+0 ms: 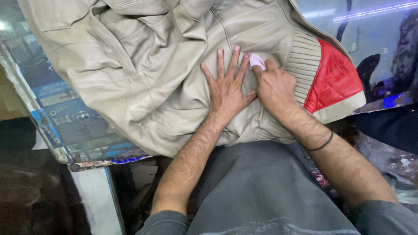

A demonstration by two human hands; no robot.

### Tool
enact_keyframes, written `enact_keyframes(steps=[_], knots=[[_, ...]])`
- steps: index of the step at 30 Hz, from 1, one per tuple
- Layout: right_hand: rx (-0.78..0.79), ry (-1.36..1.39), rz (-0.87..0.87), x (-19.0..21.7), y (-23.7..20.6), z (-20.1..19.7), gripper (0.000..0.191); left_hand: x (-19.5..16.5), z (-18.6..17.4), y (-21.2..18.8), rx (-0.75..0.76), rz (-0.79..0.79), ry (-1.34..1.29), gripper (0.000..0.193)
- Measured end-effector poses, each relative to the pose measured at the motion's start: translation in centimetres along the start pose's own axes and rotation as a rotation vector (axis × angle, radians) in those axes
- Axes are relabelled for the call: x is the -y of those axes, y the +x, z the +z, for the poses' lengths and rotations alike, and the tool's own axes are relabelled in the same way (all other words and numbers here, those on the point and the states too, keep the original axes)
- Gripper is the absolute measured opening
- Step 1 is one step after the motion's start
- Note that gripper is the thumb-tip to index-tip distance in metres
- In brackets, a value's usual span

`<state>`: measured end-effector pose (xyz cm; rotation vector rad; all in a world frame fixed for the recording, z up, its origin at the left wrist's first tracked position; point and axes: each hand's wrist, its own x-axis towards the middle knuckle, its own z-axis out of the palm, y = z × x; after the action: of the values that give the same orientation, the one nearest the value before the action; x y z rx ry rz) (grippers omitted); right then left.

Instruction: The person wipes a beige leather jacket with a pink cloth, focusing on the red shoulder patch and the ribbed waistband. They repeatedly rub the same areas, occasionally repositioning the jacket on the table.

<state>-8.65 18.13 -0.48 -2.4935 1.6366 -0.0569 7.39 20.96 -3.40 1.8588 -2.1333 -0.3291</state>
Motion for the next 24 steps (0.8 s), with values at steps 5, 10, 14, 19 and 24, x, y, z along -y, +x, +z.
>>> enact_keyframes(steps=[5, 10, 14, 19, 24], knots=[[-0.202, 0.243, 0.034, -2.3, 0.4, 0.3, 0.036, 0.1, -0.2, -0.1, -0.052, 0.006, -0.065, 0.115], [-0.026, 0.032, -0.222, -1.3, -2.2, -0.4, 0.027, 0.2, -0.6, 0.0, 0.002, -0.028, -0.068, 0.120], [0.028, -0.183, -0.262, -1.8, -1.5, -1.7, 0.033, 0.1, -0.9, -0.1, 0.008, -0.040, -0.075, 0.123], [-0.068, -0.205, -0.099, -2.3, -0.3, -2.3, 0.039, 0.2, -1.4, -0.1, -0.050, -0.013, -0.110, 0.125], [-0.025, -0.075, -0.198, -2.1, -1.6, -1.7, 0.038, 0.3, -1.9, -0.2, 0.029, -0.030, -0.077, 0.125]])
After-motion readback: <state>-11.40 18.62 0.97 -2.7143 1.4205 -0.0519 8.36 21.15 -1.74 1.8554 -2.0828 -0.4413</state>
